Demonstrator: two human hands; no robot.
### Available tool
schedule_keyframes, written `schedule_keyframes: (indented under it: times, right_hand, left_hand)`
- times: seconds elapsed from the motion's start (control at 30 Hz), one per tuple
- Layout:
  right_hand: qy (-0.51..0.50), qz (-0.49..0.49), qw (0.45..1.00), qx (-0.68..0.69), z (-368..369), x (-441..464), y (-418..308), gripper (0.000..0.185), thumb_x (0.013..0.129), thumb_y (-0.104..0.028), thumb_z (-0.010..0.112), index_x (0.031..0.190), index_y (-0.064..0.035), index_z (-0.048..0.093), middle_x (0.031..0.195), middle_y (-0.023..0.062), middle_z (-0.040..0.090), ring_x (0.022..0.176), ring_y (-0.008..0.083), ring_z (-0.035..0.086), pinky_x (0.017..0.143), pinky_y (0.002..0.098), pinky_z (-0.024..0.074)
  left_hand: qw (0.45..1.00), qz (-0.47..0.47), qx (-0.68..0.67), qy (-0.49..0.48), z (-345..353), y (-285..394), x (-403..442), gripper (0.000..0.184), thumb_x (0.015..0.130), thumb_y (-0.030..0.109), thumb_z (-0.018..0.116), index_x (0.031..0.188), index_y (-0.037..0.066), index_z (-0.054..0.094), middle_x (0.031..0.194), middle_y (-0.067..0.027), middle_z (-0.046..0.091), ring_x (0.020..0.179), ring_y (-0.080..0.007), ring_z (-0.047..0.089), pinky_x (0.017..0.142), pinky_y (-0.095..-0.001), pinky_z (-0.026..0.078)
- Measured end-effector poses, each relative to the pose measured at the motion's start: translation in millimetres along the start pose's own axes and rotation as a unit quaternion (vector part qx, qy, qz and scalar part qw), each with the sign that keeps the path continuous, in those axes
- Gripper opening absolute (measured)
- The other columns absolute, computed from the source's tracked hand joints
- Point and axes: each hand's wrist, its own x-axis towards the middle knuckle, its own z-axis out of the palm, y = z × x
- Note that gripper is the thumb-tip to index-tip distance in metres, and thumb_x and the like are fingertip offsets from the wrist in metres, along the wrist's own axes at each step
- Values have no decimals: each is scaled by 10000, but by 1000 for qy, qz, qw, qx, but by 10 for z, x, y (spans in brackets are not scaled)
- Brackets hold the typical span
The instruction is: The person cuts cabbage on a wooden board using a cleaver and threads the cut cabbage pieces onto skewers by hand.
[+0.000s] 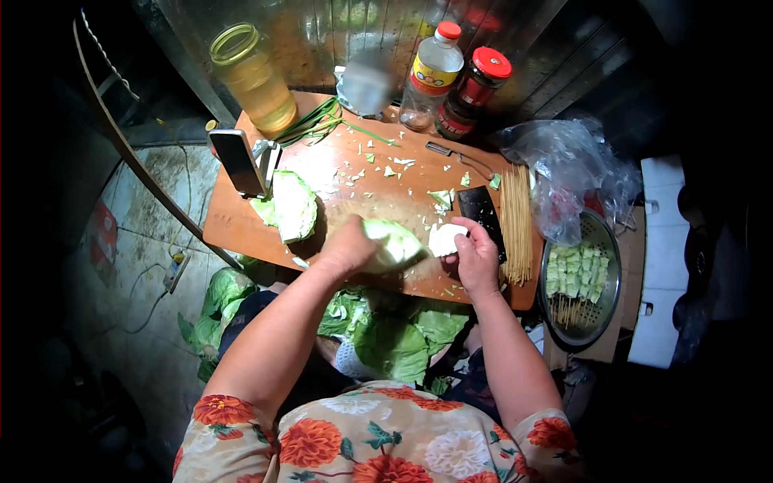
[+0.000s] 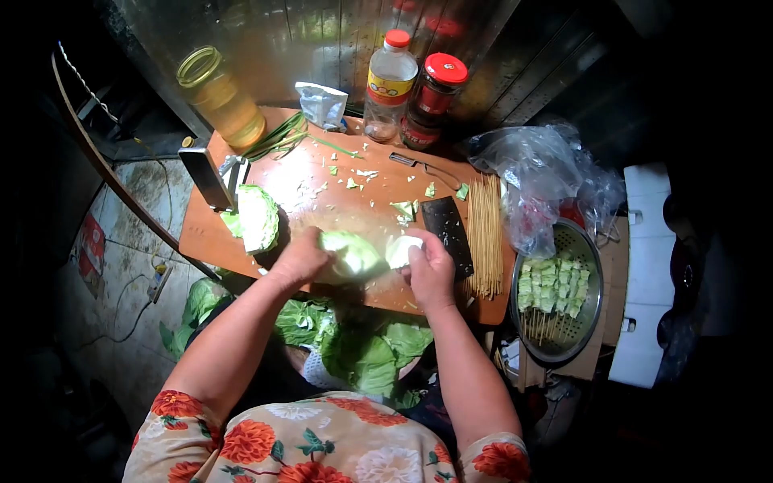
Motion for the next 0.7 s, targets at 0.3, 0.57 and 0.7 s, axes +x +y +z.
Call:
schedule_keyframes:
  times: [0.3, 0.57, 0.7]
  right_hand:
    - [-168, -298, 773, -535, 347, -229, 373, 336, 787, -87, 545, 1120, -110, 582, 1098, 114, 560, 934, 330, 579, 769, 427, 500]
    - [-226, -253, 770, -540, 264, -388, 69, 395, 769, -45, 562, 1156, -127, 563, 1179, 109, 545, 1013, 325, 570, 864, 414, 485]
    - [-27, -135, 804, -579, -153, -371, -79, 421, 773, -103, 598, 1189, -85, 538, 1114, 159, 564, 998, 352, 579, 868, 429, 480]
  left_hand:
    - [977, -19, 136, 164, -319, 73, -191, 630, 819, 270, 667, 1283, -35, 369, 1163, -278, 531, 1005, -411, 597, 859, -455, 488]
    - [973, 162, 91, 135, -191, 40, -208, 443, 753, 223, 672, 1139, 39, 554, 1066, -184, 606, 885, -361, 617, 788, -421, 500]
    - [982, 159, 100, -36, 113, 113, -215, 489, 753, 220, 713, 1168, 18, 549, 985, -199, 640, 933, -362, 614, 832, -372, 502]
